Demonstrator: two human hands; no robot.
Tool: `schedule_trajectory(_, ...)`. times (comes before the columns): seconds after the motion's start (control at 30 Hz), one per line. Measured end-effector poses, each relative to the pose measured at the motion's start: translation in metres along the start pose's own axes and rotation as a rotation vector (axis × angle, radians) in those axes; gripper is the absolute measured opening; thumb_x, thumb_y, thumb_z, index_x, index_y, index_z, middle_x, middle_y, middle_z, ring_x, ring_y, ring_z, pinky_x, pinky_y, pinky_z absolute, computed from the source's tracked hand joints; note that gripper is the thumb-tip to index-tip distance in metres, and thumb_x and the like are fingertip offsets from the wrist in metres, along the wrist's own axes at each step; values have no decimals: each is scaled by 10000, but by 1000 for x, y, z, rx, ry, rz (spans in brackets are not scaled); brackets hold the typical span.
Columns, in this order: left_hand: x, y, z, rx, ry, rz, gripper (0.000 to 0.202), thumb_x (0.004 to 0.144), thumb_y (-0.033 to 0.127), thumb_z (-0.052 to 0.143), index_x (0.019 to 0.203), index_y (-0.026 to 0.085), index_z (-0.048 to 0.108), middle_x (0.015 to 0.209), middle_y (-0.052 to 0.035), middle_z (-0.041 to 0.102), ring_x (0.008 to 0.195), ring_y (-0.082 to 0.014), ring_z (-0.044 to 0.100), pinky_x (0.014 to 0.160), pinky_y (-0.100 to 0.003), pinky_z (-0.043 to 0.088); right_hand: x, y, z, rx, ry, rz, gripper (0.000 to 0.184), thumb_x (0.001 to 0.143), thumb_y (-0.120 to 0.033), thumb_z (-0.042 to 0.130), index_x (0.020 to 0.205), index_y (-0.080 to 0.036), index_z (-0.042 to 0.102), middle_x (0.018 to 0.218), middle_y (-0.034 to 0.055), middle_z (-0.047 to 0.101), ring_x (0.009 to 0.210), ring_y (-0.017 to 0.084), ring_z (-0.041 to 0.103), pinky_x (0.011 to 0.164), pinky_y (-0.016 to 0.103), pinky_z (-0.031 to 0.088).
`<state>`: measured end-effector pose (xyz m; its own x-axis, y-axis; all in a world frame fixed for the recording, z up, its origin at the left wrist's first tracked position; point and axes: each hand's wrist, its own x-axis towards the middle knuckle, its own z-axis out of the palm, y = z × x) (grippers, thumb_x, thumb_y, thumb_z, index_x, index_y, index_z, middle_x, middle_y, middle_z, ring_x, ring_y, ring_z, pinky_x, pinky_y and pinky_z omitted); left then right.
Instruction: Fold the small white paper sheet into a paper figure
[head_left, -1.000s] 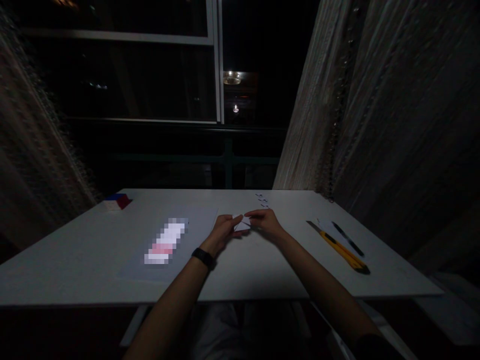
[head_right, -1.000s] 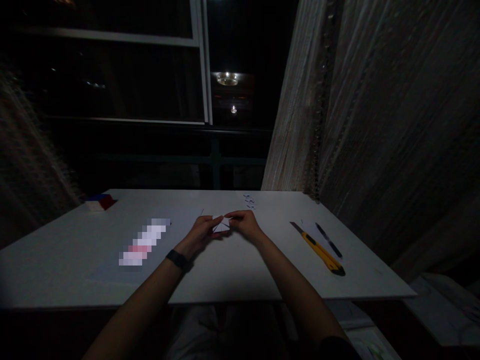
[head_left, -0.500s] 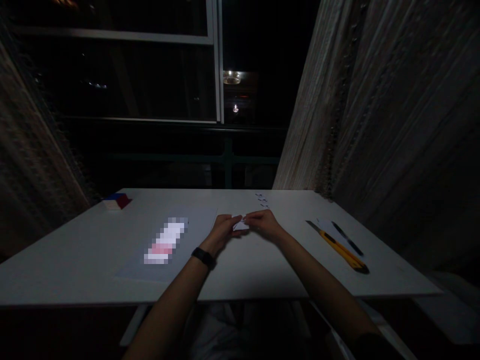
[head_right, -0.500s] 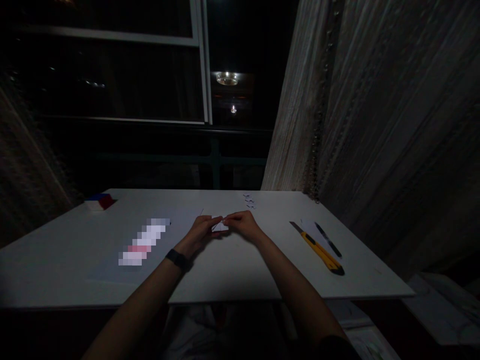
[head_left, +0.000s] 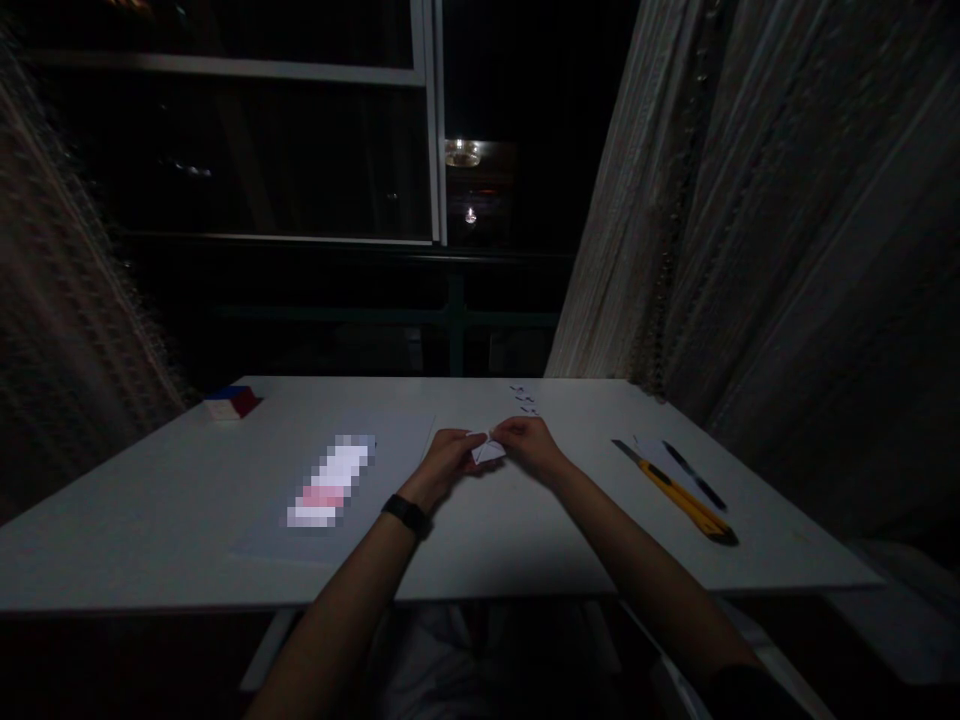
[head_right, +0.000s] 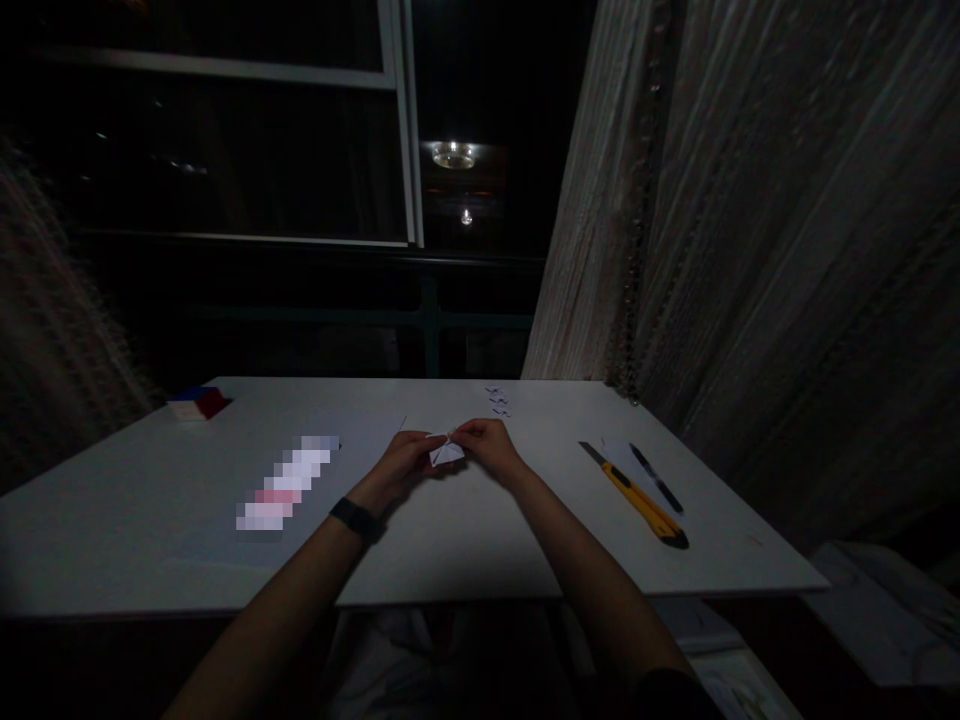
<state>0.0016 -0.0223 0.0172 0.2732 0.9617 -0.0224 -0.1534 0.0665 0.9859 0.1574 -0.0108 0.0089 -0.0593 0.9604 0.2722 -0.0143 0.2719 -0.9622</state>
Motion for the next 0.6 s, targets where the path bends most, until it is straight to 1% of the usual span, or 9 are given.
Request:
schedule_trajectory(0.17,1,0,-3,-91,-27,-24,208,608,256,696,560,79,598,423,-2,488,378,-71,446,405,-206,380,0,-1,0,95,2,90,243,471,-317,766,584,-138,647,551,8,617,521,122,532,565,284,419)
schedule_trajectory(0.3,2,-1,-3,-140,-57,-49,197,611,246,696,624,64,620,521,-45,568,423,-84,492,405,-200,382,-1,2,-1,212,1,148,259,442,-294,788,589,-135,646,556,6,620,525,118,540,566,274,419)
schedule_trajectory(0.4,0,1,-1,-120,-57,-41,205,604,252,704,626,66,621,544,-52,586,445,-89,507,413,-199,383,-1,5,0,261,-9,172,257,443,-291,793,583,-135,644,546,1,614,521,112,538,560,265,412)
schedule_trajectory(0.5,-1,2,1,-58,-38,-19,229,595,275,716,595,70,613,510,-34,562,443,-82,492,420,-198,375,0,5,0,268,13,178,257,425,-285,800,556,-135,636,524,-4,605,504,106,527,552,262,404)
schedule_trajectory(0.6,-1,1,3,8,-25,22,254,594,304,717,571,77,606,473,-16,533,429,-71,461,408,-194,340,0,4,1,254,32,165,254,428,-292,797,540,-137,630,518,-3,604,499,105,524,551,264,403)
